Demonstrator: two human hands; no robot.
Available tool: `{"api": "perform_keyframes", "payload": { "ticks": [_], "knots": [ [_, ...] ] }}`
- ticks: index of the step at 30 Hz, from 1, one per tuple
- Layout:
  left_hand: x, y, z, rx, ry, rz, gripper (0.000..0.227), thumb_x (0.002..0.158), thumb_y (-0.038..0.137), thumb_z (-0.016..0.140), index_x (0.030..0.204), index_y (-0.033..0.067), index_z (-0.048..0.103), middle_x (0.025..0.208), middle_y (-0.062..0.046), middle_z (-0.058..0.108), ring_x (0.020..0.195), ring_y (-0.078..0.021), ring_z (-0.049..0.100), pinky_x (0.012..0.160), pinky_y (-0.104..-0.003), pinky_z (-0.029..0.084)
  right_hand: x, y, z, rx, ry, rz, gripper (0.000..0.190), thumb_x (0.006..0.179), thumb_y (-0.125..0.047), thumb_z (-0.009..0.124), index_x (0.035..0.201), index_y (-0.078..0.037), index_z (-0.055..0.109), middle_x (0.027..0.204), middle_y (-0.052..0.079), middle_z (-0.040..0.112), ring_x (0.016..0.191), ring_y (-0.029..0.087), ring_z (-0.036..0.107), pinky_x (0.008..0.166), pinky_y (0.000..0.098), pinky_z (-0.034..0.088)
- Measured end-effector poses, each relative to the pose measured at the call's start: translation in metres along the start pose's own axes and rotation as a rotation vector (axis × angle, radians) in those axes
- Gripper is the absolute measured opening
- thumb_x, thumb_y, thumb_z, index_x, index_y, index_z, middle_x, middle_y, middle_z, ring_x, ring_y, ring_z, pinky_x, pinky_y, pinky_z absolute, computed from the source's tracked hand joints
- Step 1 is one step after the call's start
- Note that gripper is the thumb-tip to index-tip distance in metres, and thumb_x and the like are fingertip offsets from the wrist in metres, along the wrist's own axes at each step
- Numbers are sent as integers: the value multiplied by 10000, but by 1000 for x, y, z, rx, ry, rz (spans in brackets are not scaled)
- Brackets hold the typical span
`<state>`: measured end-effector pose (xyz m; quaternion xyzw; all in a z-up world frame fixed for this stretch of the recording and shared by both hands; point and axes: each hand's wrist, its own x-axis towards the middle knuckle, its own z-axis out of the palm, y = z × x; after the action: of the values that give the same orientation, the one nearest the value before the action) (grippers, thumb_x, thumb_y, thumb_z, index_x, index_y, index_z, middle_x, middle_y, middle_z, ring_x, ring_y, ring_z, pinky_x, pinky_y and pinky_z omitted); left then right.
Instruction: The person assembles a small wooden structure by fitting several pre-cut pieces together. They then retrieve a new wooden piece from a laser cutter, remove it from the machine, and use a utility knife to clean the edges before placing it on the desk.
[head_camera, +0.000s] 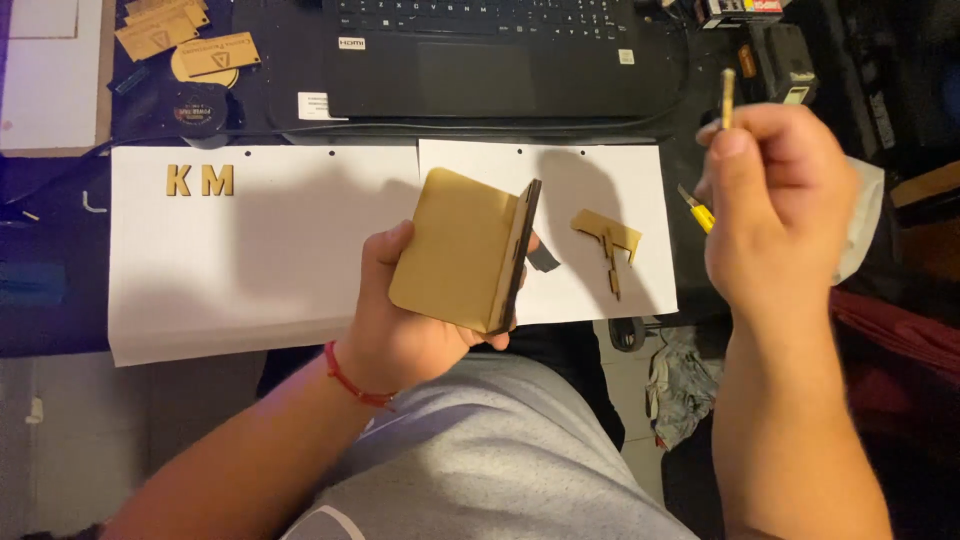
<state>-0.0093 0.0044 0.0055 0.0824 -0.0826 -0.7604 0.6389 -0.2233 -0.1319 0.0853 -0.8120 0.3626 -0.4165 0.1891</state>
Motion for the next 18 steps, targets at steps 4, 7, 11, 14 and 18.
{"api": "perform_keyframes", "payload": {
  "ticks": [4, 7, 11, 14, 18],
  "knots": [
    [2, -3, 3, 17, -94, 73, 716, 920, 542, 438, 1382, 1, 513, 1221, -190, 605, 791, -268, 578, 517, -367, 484, -15, -23, 6, -2, -246, 36, 156, 1062, -153, 513, 971, -56, 596, 823, 26, 570, 737, 138, 512, 702, 288, 416],
    [2, -7, -2, -35, -114, 56, 770, 928, 582, 414, 1433, 6, 482, 1254, -185, 618, 781, -265, 598, 499, -349, 472, -31, -46, 11, 94, -440, 74, 170, 975, -156, 531, 906, -70, 660, 774, -5, 647, 684, 117, 571, 661, 259, 457],
    [5, -8, -4, -60, -148, 26, 793, 951, 602, 376, 1438, -15, 487, 1292, -222, 618, 738, -318, 616, 515, -371, 491, -34, -56, 10, 173, -549, 27, 206, 975, -208, 527, 904, -69, 662, 791, -9, 674, 648, 121, 561, 633, 256, 458],
    [5, -4, 4, 0, -186, -3, 725, 960, 577, 376, 1366, 4, 553, 1275, -164, 648, 675, -351, 612, 610, -401, 491, -30, -60, 9, 204, -571, -7, 204, 989, -189, 502, 903, -57, 631, 782, 12, 647, 668, 146, 563, 656, 270, 456],
    [7, -6, 3, -74, -260, 6, 721, 965, 555, 446, 1407, -12, 506, 1297, -200, 607, 863, -289, 584, 604, -423, 520, -29, -58, 9, 213, -558, -28, 207, 997, -183, 489, 900, -56, 620, 760, 17, 608, 668, 156, 519, 652, 278, 426]
  ]
}}
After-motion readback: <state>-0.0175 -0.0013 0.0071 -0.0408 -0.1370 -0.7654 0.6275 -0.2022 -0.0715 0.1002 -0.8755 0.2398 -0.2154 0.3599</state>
